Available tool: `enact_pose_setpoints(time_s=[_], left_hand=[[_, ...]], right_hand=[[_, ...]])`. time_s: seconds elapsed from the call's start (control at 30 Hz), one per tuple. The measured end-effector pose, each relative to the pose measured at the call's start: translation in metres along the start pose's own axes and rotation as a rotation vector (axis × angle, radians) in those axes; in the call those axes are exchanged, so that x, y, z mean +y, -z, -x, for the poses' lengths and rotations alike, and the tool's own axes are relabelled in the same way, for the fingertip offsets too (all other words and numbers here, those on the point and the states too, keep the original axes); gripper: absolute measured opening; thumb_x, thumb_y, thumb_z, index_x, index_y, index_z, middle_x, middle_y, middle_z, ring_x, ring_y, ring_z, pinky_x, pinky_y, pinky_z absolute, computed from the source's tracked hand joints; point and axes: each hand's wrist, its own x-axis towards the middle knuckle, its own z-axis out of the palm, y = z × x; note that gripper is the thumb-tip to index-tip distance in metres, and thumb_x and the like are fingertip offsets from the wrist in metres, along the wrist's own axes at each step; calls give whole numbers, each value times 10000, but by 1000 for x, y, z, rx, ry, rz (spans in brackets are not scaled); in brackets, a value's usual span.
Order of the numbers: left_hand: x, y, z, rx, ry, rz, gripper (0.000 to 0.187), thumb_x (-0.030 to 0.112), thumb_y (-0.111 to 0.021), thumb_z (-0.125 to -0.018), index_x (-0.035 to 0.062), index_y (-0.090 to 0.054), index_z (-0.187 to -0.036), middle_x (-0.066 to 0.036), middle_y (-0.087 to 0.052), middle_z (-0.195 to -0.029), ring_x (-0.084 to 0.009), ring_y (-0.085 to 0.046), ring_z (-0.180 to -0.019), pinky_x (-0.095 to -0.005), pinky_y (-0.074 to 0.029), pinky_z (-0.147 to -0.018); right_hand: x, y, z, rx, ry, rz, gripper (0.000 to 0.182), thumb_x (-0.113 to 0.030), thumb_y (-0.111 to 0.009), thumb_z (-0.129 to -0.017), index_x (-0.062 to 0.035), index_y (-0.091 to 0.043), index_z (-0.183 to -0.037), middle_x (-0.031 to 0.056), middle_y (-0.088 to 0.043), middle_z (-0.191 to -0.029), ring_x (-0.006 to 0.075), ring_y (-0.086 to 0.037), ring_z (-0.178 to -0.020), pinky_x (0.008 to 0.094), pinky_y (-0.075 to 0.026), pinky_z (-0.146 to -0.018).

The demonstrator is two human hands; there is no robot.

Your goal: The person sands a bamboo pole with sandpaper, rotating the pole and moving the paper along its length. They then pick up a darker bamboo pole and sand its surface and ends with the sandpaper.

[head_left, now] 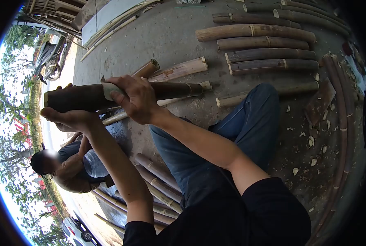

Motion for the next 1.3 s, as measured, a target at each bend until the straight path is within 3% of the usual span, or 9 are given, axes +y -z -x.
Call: enact_pose_setpoints(time_s=[0.23,0.33,0.37,0.5,0.63,0.83,1.03,1.17,1.3], left_hand=[[-10,20,-7,53,-35,34,799,702,-379,-1032,-46,-644,-1116,-182,-703,-958,-282,-712,-874,-400,-602,-814],[-14,17,-11,54,-14,43,771,696,-428,-1023,-39,-648,-1103,-172,-698,-986,-282,-711,-874,-403,-607,-816],[-12,12,-9,48,-8,46,771,696,-428,-1023,-39,-648,-1103,-172,-698,-986,-282,-711,-874,-403,-607,-816],[-9,0,-9,47,-36,44,769,696,-440,-1017,-42,-641,-1098,-175,-693,-976,-288,-712,-859,-412,-614,-805],[-15,16,-14,61,-13,48,722,662,-443,-1034,-29,-645,-1081,-160,-685,-924,-275,-707,-845,-401,-614,-784],[-17,23,-12,99,21,3,807,693,-343,-1037,-58,-612,-1159,-198,-685,-1017,-315,-709,-912,-446,-617,-831],[-21,34,-16,172,58,-57,778,679,-411,-1029,-57,-649,-1114,-201,-705,-1017,-293,-714,-901,-444,-626,-829],[-22,39,-18,224,107,-92,772,672,-437,-1025,-60,-649,-1144,-189,-701,-1065,-298,-709,-938,-444,-625,-850],[-26,43,-25,293,153,-134,726,634,-482,-1029,-32,-617,-1282,-191,-663,-1238,-311,-693,-1036,-438,-612,-912]], right_hand=[[224,100,109,-275,-472,280,478,-382,-378,-1072,-24,-656,-1223,223,-693,-1145,433,-629,-1102,491,-470,-1013],[282,92,153,8,-332,481,465,-346,-360,-1082,-13,-641,-1242,222,-663,-1223,422,-584,-1182,484,-428,-1064],[252,83,144,-21,-464,419,456,-329,-348,-1086,-24,-635,-1267,206,-632,-1287,411,-530,-1254,486,-359,-1131],[144,42,127,112,-135,233,574,-391,-286,-1114,-4,-441,-1509,208,-475,-1514,382,-373,-1455,529,-217,-1234],[264,77,172,112,-242,286,575,-402,-308,-1107,-26,-438,-1522,245,-431,-1553,471,-311,-1474,548,-207,-1227],[184,60,164,47,-258,274,621,-447,-322,-1112,-20,-369,-1560,274,-362,-1589,510,-271,-1498,554,-227,-1234],[240,64,188,176,-473,290,674,-481,-278,-1110,-31,-269,-1611,268,-296,-1630,503,-222,-1519,573,-178,-1247],[194,47,168,82,-80,364,648,-455,-266,-1120,-40,-260,-1618,282,-273,-1634,499,-228,-1514,589,-181,-1239],[246,45,171,238,-410,483,658,-459,-246,-1118,-37,-236,-1624,283,-278,-1631,496,-239,-1509,586,-160,-1243]])
